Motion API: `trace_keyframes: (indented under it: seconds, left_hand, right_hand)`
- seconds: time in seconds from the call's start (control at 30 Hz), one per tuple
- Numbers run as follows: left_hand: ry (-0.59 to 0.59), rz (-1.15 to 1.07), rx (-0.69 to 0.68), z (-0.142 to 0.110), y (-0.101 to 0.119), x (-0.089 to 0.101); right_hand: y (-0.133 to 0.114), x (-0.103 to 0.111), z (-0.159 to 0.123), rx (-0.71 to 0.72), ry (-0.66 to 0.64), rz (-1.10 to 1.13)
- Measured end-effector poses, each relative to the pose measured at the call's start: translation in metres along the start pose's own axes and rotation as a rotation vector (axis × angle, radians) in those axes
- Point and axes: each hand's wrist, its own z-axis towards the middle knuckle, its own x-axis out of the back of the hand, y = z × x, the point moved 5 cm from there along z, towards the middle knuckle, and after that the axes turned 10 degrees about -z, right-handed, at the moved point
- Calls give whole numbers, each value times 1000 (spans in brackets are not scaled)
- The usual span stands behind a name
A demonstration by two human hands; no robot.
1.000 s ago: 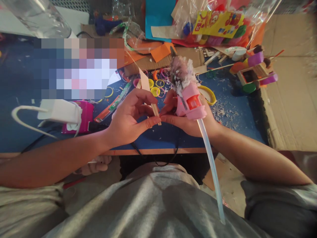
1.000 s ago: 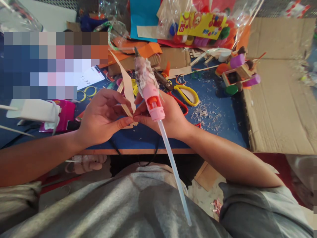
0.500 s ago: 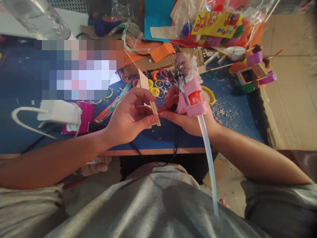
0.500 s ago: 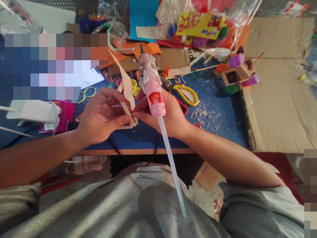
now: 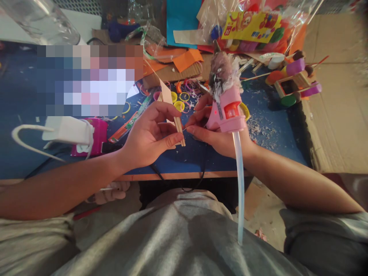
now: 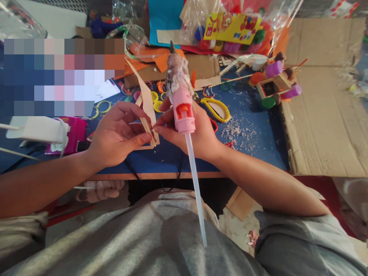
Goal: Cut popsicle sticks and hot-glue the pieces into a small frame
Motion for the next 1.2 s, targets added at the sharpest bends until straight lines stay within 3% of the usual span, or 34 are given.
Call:
trace_keyframes:
  seconds: [1.2]
  left_hand:
    - [-11,15,11,-1,-4,1]
  right_hand:
    - [-4,9,5,-67,81,-75]
